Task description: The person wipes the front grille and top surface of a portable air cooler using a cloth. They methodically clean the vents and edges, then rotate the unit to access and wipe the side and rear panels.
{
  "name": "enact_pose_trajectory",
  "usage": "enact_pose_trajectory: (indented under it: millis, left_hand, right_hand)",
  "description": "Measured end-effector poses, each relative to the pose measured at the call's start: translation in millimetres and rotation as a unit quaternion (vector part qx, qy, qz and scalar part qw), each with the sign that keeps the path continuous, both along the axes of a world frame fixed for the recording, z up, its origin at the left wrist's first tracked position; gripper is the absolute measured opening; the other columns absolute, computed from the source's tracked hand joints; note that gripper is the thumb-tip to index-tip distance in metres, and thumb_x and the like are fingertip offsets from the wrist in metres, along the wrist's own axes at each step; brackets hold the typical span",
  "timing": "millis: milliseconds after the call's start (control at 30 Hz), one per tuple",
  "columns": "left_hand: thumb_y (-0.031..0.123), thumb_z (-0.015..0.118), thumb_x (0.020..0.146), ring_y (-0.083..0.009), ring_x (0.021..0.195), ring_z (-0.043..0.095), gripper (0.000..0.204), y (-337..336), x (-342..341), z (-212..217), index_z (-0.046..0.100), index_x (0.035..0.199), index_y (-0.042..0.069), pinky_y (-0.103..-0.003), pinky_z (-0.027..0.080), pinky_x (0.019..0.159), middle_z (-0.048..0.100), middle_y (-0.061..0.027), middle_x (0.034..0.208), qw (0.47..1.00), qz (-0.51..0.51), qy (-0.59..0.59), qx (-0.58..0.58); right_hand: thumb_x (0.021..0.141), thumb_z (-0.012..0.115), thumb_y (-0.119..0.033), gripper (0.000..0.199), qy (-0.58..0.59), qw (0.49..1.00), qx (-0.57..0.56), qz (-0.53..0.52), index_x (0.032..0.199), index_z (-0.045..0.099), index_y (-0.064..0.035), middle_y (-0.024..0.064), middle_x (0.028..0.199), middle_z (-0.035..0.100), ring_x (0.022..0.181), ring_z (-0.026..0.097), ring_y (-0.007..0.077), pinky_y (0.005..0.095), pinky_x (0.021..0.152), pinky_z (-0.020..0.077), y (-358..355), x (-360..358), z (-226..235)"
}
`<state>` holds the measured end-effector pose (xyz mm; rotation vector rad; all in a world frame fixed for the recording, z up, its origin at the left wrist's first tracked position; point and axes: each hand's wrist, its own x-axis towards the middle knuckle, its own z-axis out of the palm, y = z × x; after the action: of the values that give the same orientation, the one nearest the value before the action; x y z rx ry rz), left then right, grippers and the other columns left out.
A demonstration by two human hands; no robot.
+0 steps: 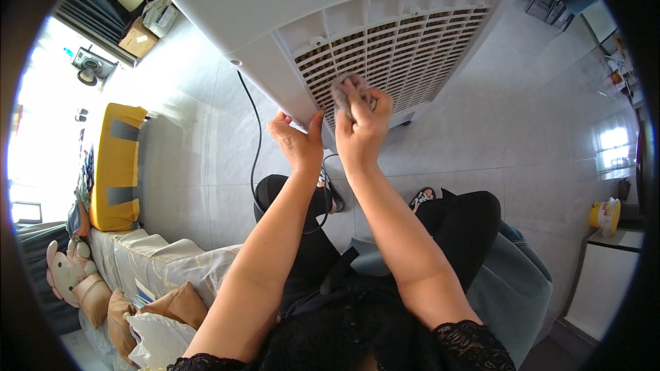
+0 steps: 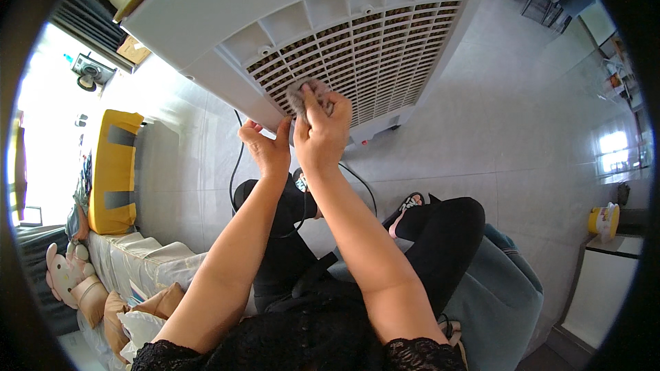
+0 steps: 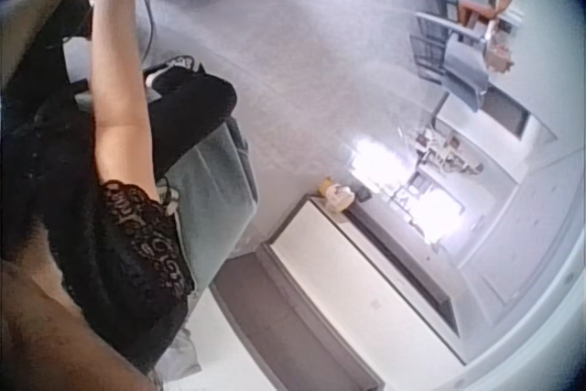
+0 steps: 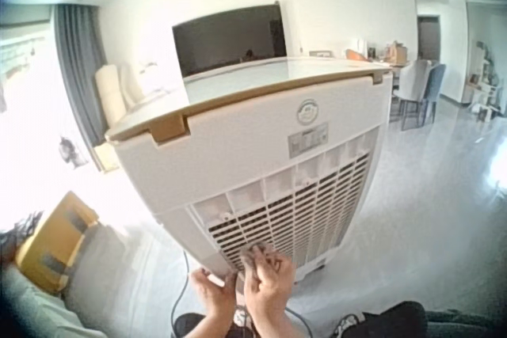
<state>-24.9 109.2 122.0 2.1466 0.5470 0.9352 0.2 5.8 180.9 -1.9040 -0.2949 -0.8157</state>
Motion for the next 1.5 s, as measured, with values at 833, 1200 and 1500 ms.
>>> enact_pose_trajectory:
  millis: [833,1200,1500]
  left_hand:
    - [0.039,0.079,0.079,-0.0267,0.109,0.046,0.074,0,-1,2,0.035,0.122,-0.001,-0.044,0.038,0.094,0.042,-0.0156,0.119,1.0,-0.012,0.027,0.01]
    - [0.04,0.078,0.08,-0.0272,0.11,0.046,0.074,1,-1,3,0.034,0.123,-0.002,-0.045,0.037,0.095,0.041,-0.016,0.12,1.0,-0.014,0.02,-0.001]
    - [0.041,0.079,0.079,-0.0272,0.109,0.047,0.076,2,-1,1,0.034,0.123,-0.002,-0.044,0.038,0.094,0.042,-0.0159,0.118,1.0,-0.012,0.023,0.014]
  right_hand:
    - [0.08,0.059,-0.005,0.035,0.245,0.951,0.176,-0.074,0.114,0.067,-0.0057,0.0232,0.114,0.052,0.097,0.055,0.0375,0.0446,0.089,0.0448,-15,30,-106]
    - [0.078,0.064,-0.002,0.041,0.155,0.979,0.129,-0.019,0.119,0.065,-0.0067,0.0199,0.106,0.054,0.099,0.055,0.0368,0.0398,0.082,0.0484,14,-7,-86]
    - [0.073,0.063,0.001,0.046,0.133,0.984,0.112,-0.025,0.118,0.068,-0.0111,0.0188,0.103,0.054,0.097,0.054,0.0348,0.0405,0.081,0.0481,0,-1,-87]
